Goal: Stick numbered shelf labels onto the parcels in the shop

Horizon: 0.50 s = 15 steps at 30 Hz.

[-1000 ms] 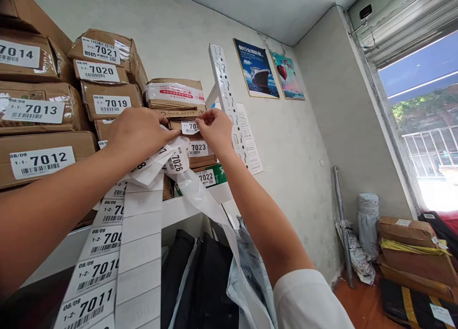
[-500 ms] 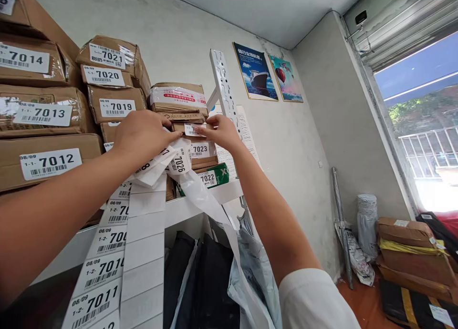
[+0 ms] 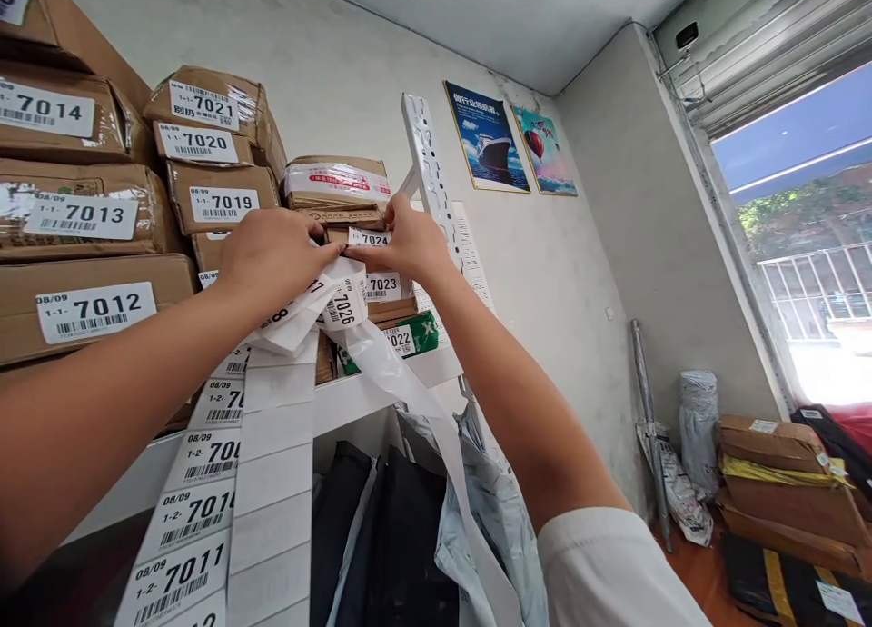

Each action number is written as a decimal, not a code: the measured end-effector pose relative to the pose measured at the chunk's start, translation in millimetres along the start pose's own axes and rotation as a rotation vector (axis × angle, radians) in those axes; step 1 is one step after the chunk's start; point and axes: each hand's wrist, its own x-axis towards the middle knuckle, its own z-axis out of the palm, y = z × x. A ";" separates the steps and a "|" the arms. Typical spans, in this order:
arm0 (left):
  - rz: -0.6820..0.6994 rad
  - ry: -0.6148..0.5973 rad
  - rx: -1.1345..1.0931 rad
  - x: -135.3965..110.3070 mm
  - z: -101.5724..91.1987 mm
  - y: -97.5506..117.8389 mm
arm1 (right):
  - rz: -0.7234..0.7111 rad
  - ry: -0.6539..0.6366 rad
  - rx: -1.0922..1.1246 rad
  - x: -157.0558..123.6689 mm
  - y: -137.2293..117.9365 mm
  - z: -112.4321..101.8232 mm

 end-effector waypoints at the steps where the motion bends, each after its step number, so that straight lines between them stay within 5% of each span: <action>1: 0.003 0.000 -0.007 0.2 -0.2 -0.2 | -0.007 -0.003 -0.005 0.7 0.4 -0.2; 15: -0.058 -0.050 -0.045 1.7 1.4 0.9 | -0.159 -0.220 0.165 6.2 23.1 -24.4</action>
